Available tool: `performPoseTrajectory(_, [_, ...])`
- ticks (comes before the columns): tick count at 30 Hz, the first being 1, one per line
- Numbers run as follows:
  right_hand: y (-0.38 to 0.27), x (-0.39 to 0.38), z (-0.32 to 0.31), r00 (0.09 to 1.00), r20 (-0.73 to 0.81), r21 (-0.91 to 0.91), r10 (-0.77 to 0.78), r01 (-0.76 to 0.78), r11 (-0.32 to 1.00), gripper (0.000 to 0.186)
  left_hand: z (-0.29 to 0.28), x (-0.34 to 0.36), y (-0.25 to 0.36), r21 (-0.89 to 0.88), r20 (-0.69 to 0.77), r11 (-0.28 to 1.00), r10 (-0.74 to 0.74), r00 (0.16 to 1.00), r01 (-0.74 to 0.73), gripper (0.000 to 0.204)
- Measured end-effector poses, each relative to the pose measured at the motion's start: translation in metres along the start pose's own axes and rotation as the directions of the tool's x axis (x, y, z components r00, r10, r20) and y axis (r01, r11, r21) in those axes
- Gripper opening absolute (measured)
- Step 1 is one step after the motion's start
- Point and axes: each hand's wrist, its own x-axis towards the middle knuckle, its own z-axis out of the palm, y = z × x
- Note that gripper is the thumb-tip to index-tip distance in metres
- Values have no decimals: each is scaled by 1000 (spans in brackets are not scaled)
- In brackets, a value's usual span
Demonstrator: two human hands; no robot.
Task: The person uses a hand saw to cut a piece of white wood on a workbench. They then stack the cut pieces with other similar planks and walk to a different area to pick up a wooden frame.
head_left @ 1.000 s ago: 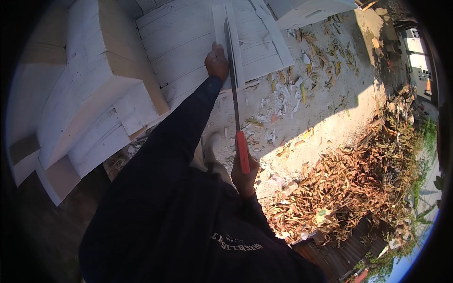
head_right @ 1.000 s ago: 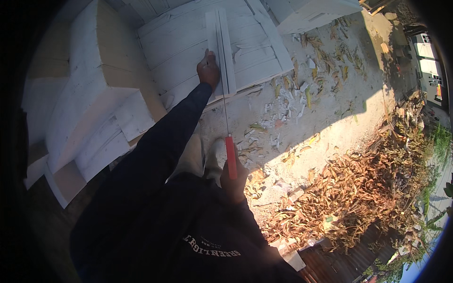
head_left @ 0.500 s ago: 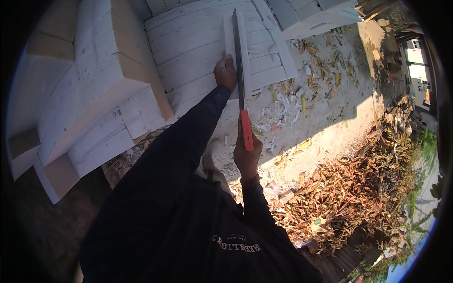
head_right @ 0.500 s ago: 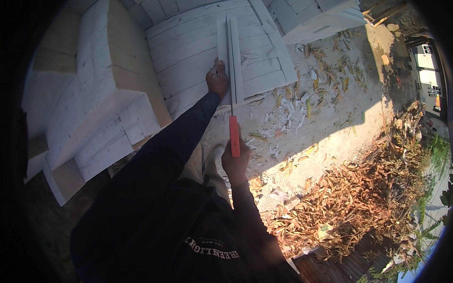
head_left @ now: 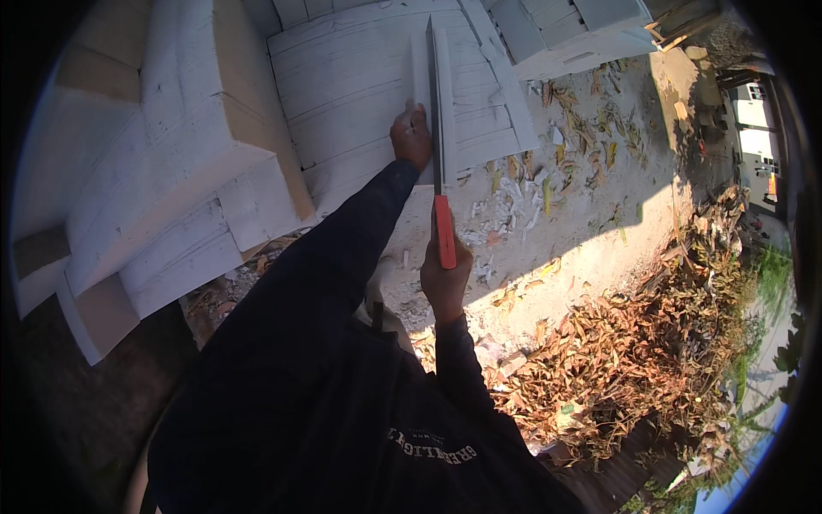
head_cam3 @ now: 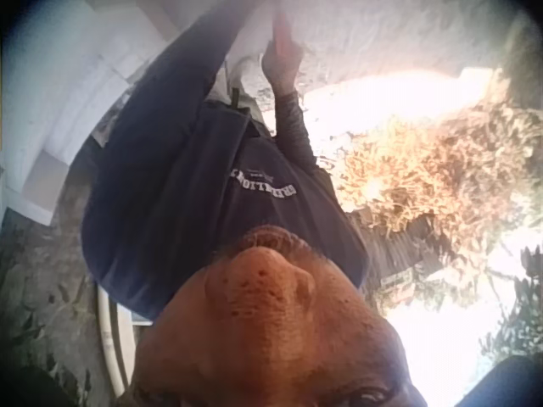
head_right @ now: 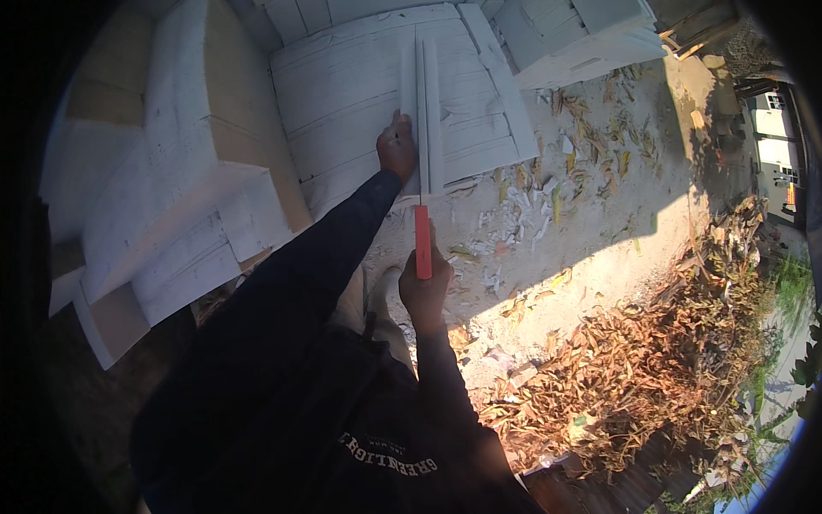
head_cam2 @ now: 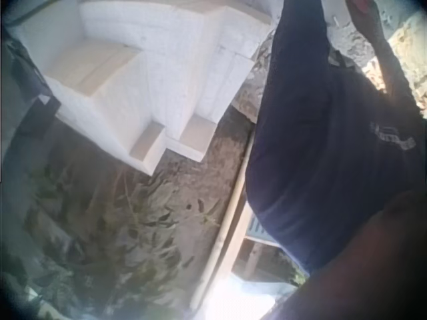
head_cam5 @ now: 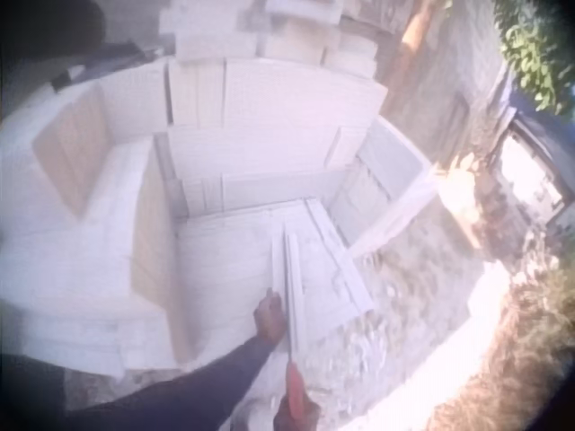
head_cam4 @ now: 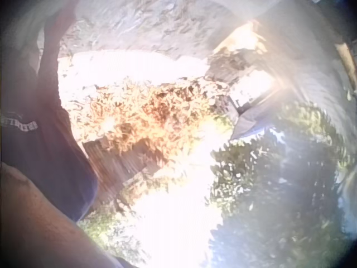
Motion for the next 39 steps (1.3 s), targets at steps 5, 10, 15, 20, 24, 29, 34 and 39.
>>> performPoseTrajectory(5, [10, -33, -14, 999, -31, -32, -9, 8, 999, 27, -4, 11, 5, -63, 134, 983, -161, 978, 170, 56])
performPoseTrajectory(10, [4, 12, 1, 1000, -29, 74, 8, -6, 997, 18, -6, 11, 14, 54, 167, 993, -109, 980, 101, 54])
performPoseTrajectory(15, [-4, -2, -10, 1000, -1, 23, -12, 12, 1000, 18, -11, 19, 12, -11, 113, 995, -94, 989, 96, 52])
performPoseTrajectory(20, [-5, 16, -4, 1000, -19, 55, -19, 20, 998, 19, -5, 12, 18, 5, 114, 999, -46, 992, 46, 52])
performPoseTrajectory(24, [-8, 31, -2, 999, 33, 94, -14, 11, 996, 20, -5, 8, 18, 54, 103, 997, -55, 993, 49, 51])
performPoseTrajectory(29, [5, -16, -10, 992, -71, 61, -104, 109, 992, 17, -3, 11, 8, 73, -2, 997, 26, 1000, -26, 49])
performPoseTrajectory(34, [-10, 62, -6, 991, 133, -1, 3, -3, 1000, 44, -4, 15, 11, 23, 74, 1000, 10, 997, -11, 47])
performPoseTrajectory(39, [8, 13, -7, 995, 82, -35, -57, 60, 998, 46, -2, 19, 12, 39, 50, 999, 25, 998, -27, 46])
